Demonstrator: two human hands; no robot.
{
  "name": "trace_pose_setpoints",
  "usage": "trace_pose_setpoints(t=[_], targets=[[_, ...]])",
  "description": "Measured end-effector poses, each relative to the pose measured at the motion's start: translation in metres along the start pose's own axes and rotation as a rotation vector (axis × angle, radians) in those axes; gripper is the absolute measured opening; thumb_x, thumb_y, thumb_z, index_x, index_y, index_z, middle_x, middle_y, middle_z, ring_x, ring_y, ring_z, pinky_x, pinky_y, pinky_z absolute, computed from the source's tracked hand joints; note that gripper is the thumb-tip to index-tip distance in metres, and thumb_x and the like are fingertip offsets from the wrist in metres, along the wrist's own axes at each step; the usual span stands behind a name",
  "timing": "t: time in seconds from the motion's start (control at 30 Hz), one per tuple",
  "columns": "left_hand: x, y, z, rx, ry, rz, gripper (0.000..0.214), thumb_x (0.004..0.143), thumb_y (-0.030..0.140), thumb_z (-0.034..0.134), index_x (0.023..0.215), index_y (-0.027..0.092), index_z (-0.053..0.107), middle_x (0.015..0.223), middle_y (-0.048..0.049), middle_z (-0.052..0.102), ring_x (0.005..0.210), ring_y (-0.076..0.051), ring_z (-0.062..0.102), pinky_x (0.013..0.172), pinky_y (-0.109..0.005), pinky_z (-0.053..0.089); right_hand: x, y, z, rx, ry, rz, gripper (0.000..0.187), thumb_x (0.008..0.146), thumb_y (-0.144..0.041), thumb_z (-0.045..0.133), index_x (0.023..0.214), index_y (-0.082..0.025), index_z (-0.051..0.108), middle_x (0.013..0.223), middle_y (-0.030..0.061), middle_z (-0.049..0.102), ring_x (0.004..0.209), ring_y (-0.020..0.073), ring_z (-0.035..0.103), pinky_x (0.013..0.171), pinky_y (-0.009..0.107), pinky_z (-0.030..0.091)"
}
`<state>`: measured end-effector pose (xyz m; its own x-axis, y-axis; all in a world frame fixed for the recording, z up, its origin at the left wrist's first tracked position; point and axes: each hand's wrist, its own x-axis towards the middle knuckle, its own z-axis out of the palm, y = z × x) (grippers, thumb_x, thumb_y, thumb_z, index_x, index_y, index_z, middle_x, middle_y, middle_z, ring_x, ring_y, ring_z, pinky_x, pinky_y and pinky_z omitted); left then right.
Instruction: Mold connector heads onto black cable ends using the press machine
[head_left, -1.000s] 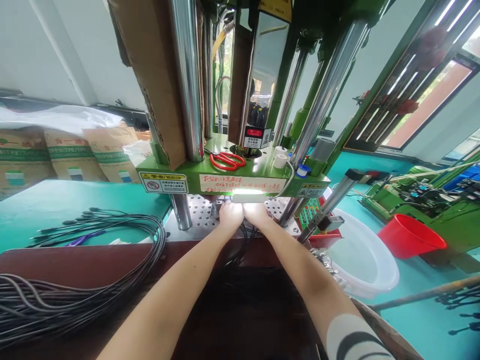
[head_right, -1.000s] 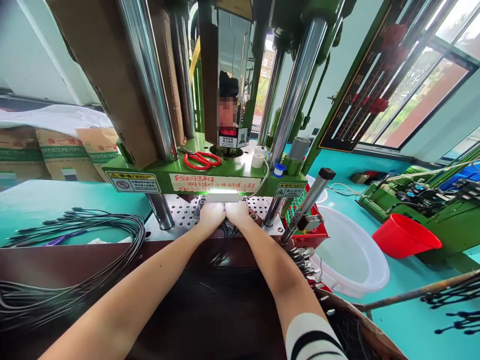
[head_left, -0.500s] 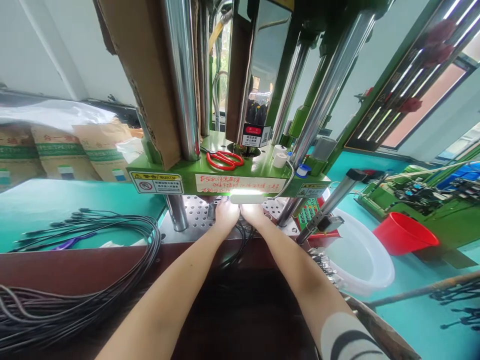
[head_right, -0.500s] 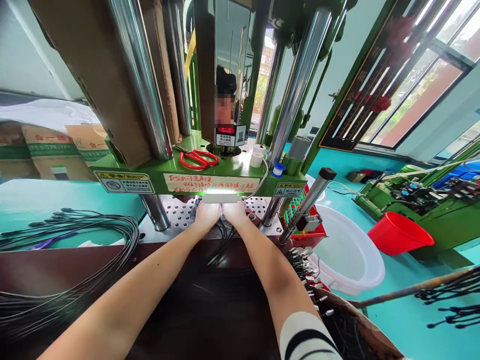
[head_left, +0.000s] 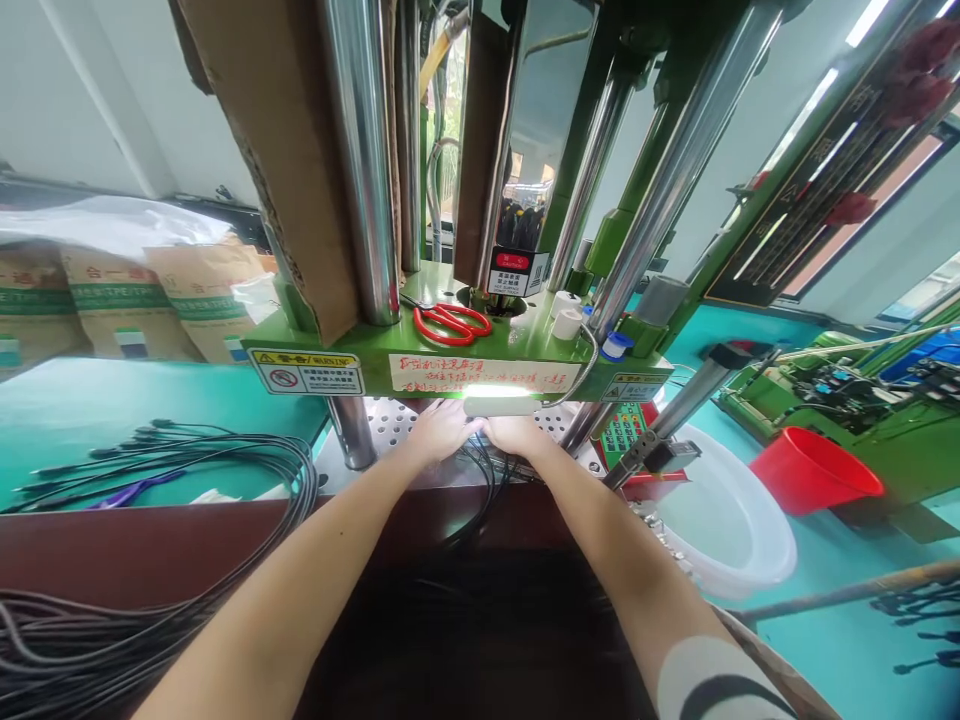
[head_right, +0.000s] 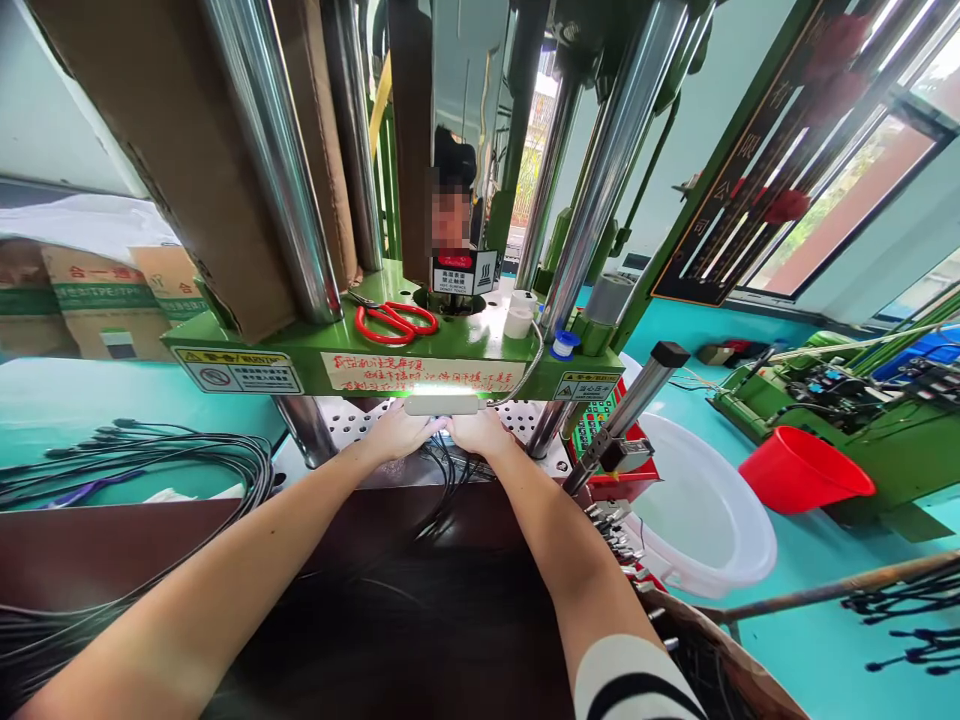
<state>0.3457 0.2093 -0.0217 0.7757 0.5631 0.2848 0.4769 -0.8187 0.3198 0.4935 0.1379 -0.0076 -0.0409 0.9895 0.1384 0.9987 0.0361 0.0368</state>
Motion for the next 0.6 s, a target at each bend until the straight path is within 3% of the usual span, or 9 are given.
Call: trace_pose_setpoints(t=[0.17, 0.37, 0.47, 0.6], targets=[[0.004, 0.001, 0.0, -0.014, -0.006, -0.048, 0.039, 0.084, 0.046, 0.037, 0.101, 0.019, 0.06, 0.108, -0.0117, 0.062, 0.109, -0.023, 0.049, 0.098, -0.035, 0.029, 0.004, -0.002, -0.003, 0.009, 0.0, 0.027, 0.034, 0.09, -0.032, 0.035, 0.105, -0.017, 0.062, 0.105, 0.01, 0.063, 0.101, 0.0231, 0.053, 0.092, 0.034, 0.035], [-0.009, -0.018, 0.001, 0.041, -0.027, -0.036, 0.05, 0.085, 0.047, 0.032, 0.125, 0.018, 0.045, 0.135, -0.0126, 0.042, 0.125, -0.024, 0.033, 0.098, -0.04, 0.028, -0.015, 0.007, -0.011, 0.009, 0.024, 0.026, 0.037, 0.093, -0.031, 0.03, 0.101, -0.015, 0.062, 0.101, 0.0116, 0.064, 0.097, 0.0223, 0.055, 0.092, 0.035, 0.033], [-0.012, -0.024, 0.003, 0.052, -0.043, -0.009, 0.052, 0.087, 0.048, 0.028, 0.125, 0.018, 0.044, 0.133, -0.0116, 0.044, 0.124, -0.024, 0.034, 0.1, -0.041, 0.025, -0.02, 0.011, -0.01, 0.029, 0.018, 0.012, 0.037, 0.092, -0.033, 0.033, 0.096, -0.012, 0.063, 0.099, 0.0135, 0.065, 0.096, 0.0239, 0.055, 0.09, 0.036, 0.034], [-0.006, -0.025, 0.007, 0.049, -0.029, -0.081, 0.053, 0.087, 0.049, 0.024, 0.124, 0.018, 0.046, 0.128, -0.0111, 0.049, 0.118, -0.024, 0.042, 0.1, -0.041, 0.024, -0.015, 0.014, -0.003, 0.103, 0.03, 0.018, 0.036, 0.092, -0.032, 0.034, 0.096, -0.014, 0.064, 0.1, 0.0128, 0.065, 0.098, 0.0237, 0.055, 0.091, 0.035, 0.034]])
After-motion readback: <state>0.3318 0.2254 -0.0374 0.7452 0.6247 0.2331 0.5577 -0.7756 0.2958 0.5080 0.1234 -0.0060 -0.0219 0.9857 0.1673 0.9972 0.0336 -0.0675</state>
